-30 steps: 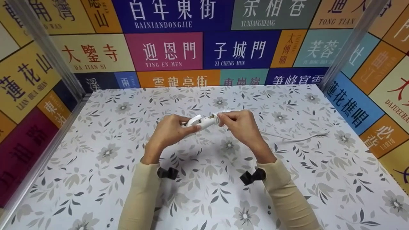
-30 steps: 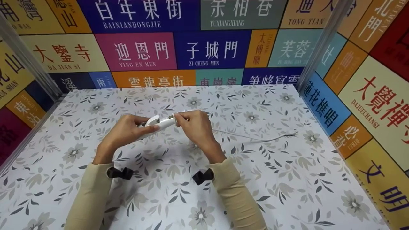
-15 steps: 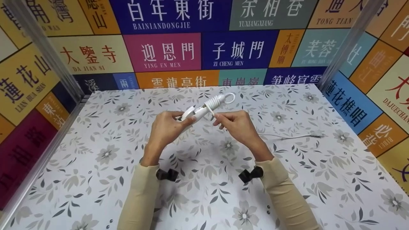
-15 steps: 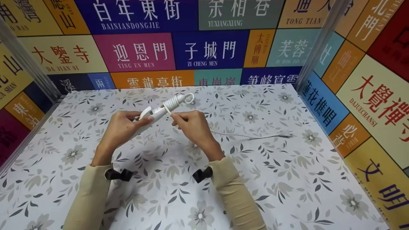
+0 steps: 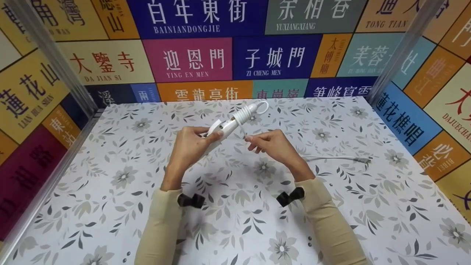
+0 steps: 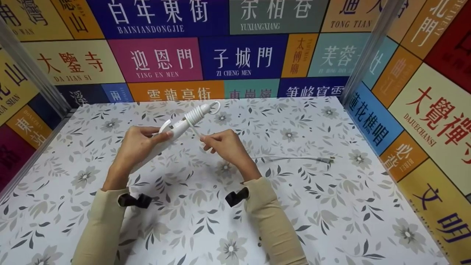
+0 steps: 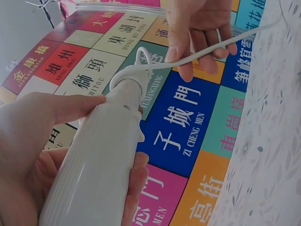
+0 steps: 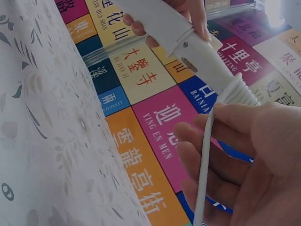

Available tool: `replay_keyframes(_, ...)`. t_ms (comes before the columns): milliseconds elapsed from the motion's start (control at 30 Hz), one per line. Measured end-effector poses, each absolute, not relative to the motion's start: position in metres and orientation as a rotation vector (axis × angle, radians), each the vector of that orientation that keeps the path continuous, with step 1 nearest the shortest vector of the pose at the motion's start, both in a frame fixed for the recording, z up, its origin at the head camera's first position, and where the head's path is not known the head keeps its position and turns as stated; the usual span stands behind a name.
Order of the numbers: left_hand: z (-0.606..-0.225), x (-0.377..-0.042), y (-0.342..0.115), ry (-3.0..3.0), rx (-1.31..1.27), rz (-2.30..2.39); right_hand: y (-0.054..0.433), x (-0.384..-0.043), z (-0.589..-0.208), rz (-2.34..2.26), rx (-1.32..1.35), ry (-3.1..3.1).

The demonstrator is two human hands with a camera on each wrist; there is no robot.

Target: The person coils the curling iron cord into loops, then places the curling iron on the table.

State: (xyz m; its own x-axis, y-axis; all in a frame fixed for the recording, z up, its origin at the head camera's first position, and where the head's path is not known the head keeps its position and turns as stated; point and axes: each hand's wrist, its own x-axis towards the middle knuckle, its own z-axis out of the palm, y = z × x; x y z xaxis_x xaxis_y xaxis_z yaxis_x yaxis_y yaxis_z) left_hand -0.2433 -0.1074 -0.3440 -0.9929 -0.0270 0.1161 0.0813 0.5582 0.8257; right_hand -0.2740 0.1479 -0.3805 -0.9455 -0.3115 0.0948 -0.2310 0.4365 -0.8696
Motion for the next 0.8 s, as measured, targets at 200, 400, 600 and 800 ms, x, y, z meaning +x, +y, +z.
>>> replay_keyframes(200, -0.342, -0.244, -0.109, -2.655, -0.081, -1.457, 0.149, -0.280, -0.384, -1.525, -0.363, 2.608)
replay_keyframes(400, -0.344, -0.243, -0.114, -2.740, -0.258, -1.452, 0.152, -0.281, -0.390, -1.550, -0.249, 2.626)
replay_keyframes(600, -0.346, -0.243, -0.121, -2.829, -0.542, -1.398, 0.160, -0.283, -0.394, -1.742, -0.447, 2.643)
replay_keyframes(800, -0.350, -0.244, -0.124, -2.857, -0.703, -1.377, 0.167, -0.286, -0.393, -1.919, -0.713, 2.530)
